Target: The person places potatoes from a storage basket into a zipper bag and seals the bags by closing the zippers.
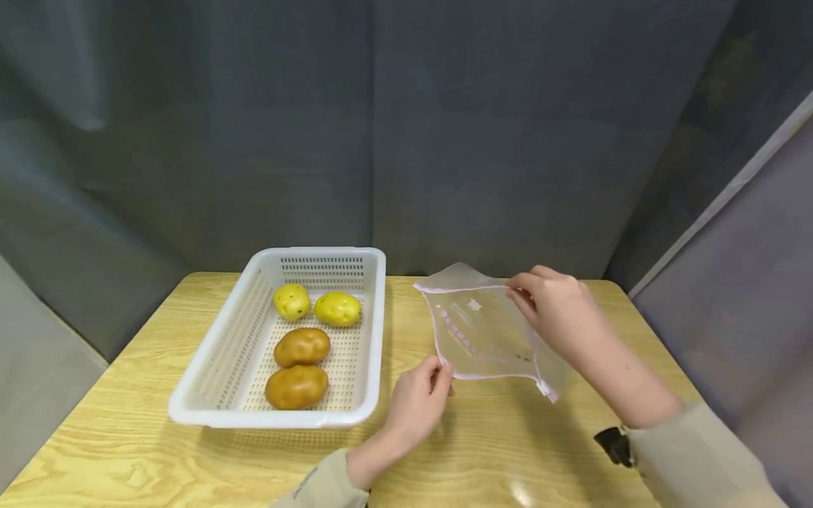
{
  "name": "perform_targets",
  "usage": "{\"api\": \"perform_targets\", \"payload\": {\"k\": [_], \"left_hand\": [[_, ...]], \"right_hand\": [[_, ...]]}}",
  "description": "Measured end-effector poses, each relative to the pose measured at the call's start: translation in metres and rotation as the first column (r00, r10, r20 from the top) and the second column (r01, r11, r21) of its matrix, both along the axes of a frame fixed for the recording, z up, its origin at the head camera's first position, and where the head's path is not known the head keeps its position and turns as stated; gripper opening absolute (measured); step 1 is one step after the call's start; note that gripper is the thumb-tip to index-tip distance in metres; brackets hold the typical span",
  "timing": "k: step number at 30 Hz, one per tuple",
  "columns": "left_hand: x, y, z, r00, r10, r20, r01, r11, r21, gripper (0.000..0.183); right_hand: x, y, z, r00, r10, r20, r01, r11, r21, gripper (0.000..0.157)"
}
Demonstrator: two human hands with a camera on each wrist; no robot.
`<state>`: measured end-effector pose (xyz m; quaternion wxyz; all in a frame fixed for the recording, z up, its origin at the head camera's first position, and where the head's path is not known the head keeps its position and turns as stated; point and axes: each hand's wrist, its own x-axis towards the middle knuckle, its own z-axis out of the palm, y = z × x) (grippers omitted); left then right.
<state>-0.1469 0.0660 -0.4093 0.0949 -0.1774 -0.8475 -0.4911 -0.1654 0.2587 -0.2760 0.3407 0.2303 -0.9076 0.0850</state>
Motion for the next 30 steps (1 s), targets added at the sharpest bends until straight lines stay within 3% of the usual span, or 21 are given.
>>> {"api": "perform_targets", "payload": {"k": [9,16,24,30], "left_hand": [[-0.001,-0.001,0.002,0.999,0.022,-0.026,-0.02,0.998,0.051,0.007],[0.001,-0.001,0.003,1.0,-0.003,0.021,0.002,0.999,0.036,0.009],[0.0,-0.003,0.009,0.996,0.012,-0.093,-0.017,0.999,-0.05,0.013],[-0.002,-0.004,0.014,0.993,0.004,-0.117,-0.014,0.996,-0.085,0.016]], "right_hand": [[-0.003,0.008,0.001,0.999,0.029,0.016,-0.029,1.0,0.005,0.014],[-0.007,0.014,-0.002,0.999,-0.004,0.033,0.004,1.0,-0.003,0.012],[-0.013,0.011,-0.015,0.998,0.042,-0.047,-0.043,0.999,-0.009,0.015],[-0.013,0.009,-0.017,0.996,0.061,-0.059,-0.062,0.998,-0.018,0.015]]}}
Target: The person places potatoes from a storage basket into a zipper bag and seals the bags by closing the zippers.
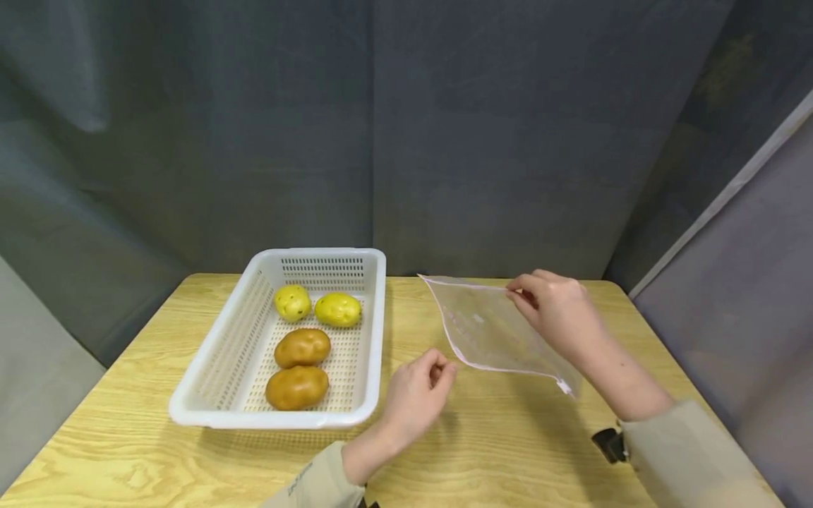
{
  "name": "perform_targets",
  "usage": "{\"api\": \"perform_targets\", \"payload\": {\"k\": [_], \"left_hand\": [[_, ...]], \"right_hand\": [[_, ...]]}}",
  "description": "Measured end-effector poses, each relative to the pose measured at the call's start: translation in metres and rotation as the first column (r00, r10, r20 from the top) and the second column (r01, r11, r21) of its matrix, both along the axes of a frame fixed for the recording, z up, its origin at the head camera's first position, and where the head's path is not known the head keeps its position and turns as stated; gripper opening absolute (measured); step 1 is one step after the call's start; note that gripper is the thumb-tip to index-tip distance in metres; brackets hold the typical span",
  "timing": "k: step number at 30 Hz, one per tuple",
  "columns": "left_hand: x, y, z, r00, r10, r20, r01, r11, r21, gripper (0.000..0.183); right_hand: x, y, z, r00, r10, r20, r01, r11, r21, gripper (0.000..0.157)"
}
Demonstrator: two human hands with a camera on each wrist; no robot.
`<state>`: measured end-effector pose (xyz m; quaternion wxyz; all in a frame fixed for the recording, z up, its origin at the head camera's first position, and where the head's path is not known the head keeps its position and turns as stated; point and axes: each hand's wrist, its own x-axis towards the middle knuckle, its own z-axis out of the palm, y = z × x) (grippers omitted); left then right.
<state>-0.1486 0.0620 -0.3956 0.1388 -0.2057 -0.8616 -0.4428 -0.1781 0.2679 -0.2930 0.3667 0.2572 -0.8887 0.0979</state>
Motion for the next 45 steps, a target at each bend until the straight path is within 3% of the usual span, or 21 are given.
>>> {"api": "perform_targets", "payload": {"k": [11,20,27,34,45], "left_hand": [[0.005,-0.002,0.005,0.998,-0.03,-0.058,0.029,0.999,-0.021,0.016],[0.016,-0.02,0.025,0.99,-0.078,-0.119,0.068,0.994,-0.083,0.013],[0.018,-0.043,0.033,0.978,-0.072,-0.196,0.05,0.992,-0.116,0.012],[0.014,-0.067,0.032,0.954,-0.022,-0.299,-0.031,0.985,-0.172,0.012],[0.01,-0.099,0.041,0.951,-0.009,-0.309,-0.05,0.982,-0.183,0.01]], "right_hand": [[0.0,-0.005,-0.001,1.0,0.001,0.027,-0.001,1.0,0.004,0.013],[0.0,-0.01,-0.001,0.995,-0.026,0.094,0.024,0.999,0.024,0.01],[0.0,-0.013,0.0,0.985,-0.044,0.167,0.039,0.999,0.037,0.006],[0.0,-0.013,-0.001,0.98,-0.046,0.196,0.042,0.999,0.026,0.006],[0.0,-0.014,-0.002,0.963,-0.074,0.259,0.07,0.997,0.024,0.006]]}}
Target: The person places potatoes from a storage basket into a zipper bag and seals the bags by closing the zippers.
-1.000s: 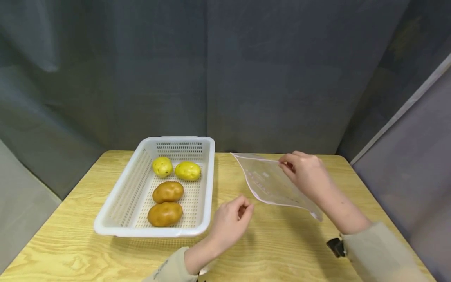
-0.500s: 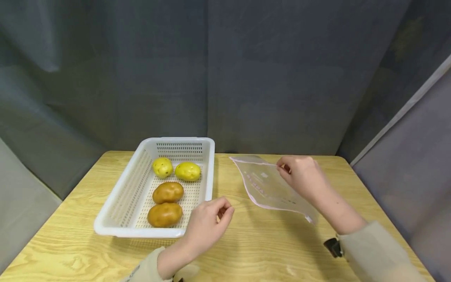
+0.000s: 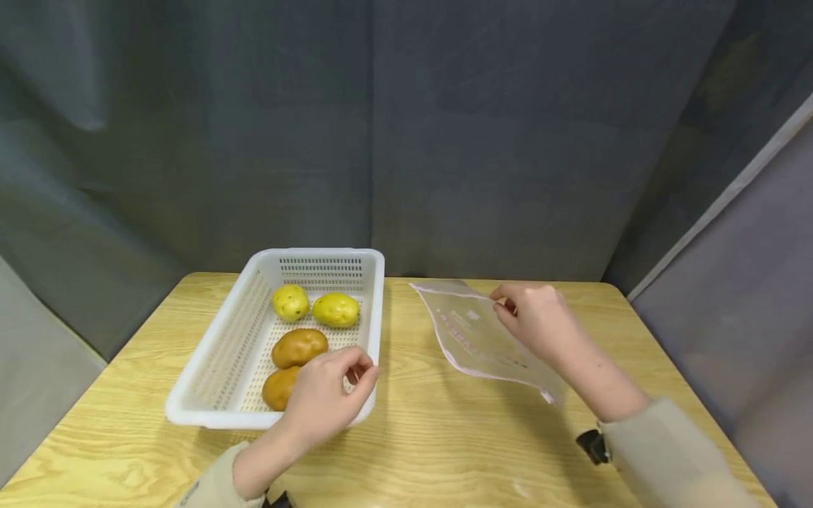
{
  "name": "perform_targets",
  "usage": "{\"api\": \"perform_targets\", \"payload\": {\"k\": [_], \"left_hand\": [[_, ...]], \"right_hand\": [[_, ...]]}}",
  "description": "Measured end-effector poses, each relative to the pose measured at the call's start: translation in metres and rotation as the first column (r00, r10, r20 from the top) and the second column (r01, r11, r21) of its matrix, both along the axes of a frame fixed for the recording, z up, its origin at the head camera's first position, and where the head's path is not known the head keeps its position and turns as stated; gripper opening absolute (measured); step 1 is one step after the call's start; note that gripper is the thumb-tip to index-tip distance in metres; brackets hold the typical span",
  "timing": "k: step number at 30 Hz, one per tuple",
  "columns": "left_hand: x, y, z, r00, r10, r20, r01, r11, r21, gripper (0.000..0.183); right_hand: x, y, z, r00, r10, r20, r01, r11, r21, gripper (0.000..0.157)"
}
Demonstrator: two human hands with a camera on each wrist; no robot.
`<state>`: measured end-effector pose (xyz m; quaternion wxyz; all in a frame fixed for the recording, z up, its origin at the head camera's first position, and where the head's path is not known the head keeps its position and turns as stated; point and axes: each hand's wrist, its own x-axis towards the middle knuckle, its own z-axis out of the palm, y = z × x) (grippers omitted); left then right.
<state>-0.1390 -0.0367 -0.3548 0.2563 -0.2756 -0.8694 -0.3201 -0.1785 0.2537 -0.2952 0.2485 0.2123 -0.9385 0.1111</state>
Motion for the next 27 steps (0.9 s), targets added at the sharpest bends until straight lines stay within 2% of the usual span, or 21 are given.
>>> {"api": "perform_targets", "payload": {"k": [7,15,27], "left_hand": [[-0.001,-0.025,0.004,1.0,0.027,-0.012,-0.027,0.997,-0.072,0.013],[-0.001,-0.046,0.003,0.996,0.085,0.008,-0.083,0.984,-0.156,0.012],[-0.008,-0.069,0.004,0.991,0.116,0.071,-0.103,0.981,-0.161,0.013]], "right_hand": [[0.0,-0.001,0.0,1.0,0.003,-0.018,-0.003,1.0,-0.006,0.004],[0.0,0.0,-0.002,1.0,0.002,-0.019,-0.002,1.0,-0.005,0.003],[-0.001,-0.005,-0.003,0.997,-0.028,0.069,0.03,0.999,-0.026,0.004]]}}
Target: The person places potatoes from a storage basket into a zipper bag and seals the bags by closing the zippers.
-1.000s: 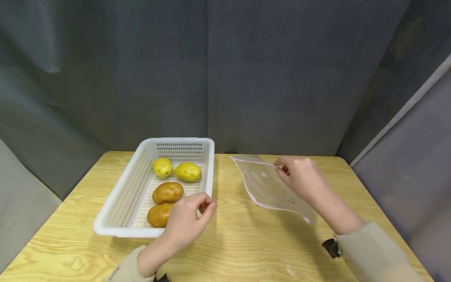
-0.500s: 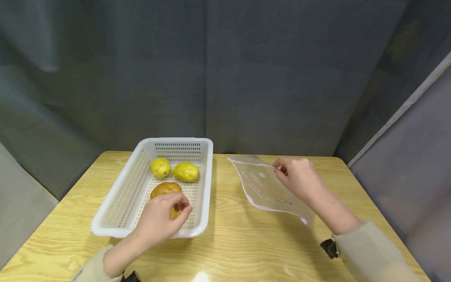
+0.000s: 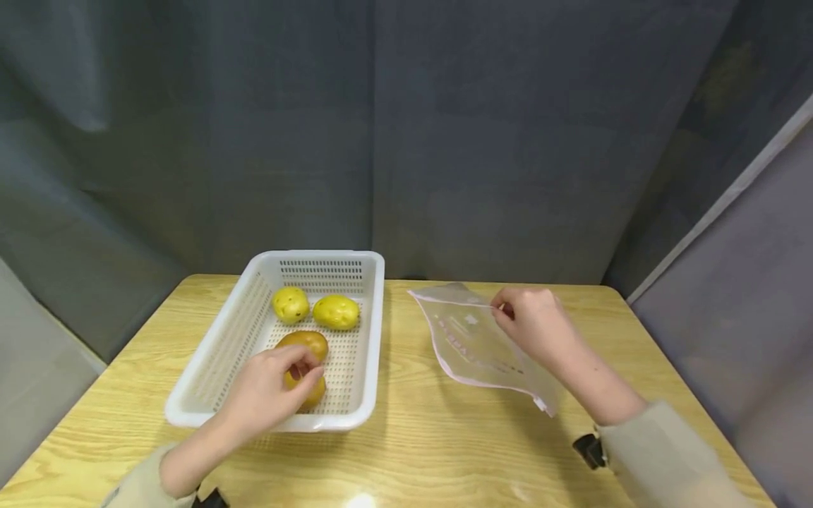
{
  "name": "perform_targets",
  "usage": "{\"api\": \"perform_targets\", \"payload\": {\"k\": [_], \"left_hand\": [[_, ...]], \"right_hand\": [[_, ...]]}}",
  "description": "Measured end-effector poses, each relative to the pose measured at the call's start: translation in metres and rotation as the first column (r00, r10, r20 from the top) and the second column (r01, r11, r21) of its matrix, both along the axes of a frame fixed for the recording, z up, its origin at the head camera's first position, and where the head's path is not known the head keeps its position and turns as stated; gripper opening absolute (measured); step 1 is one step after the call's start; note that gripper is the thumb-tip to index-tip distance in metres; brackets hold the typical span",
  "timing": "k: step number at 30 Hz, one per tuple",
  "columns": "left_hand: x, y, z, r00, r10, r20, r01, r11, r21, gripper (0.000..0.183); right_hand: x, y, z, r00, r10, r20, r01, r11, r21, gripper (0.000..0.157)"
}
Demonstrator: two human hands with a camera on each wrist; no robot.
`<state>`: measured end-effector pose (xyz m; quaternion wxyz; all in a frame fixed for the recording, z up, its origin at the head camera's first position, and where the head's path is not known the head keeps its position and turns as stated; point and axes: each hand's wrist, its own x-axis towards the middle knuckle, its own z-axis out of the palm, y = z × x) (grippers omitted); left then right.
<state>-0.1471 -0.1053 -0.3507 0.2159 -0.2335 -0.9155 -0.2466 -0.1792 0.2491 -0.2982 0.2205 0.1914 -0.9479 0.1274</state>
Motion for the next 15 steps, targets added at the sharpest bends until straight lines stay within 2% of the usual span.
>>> {"api": "perform_targets", "payload": {"k": [9,15], "left_hand": [[-0.004,-0.016,-0.001,0.997,0.028,0.068,-0.026,0.999,-0.043,0.01],[-0.013,-0.023,0.001,0.986,0.016,0.167,-0.004,0.998,-0.07,0.02]], "right_hand": [[0.0,-0.003,-0.004,1.0,0.026,-0.008,-0.026,1.0,-0.011,0.004],[-0.002,-0.002,-0.007,1.0,0.027,-0.011,-0.027,1.0,0.005,0.005]]}}
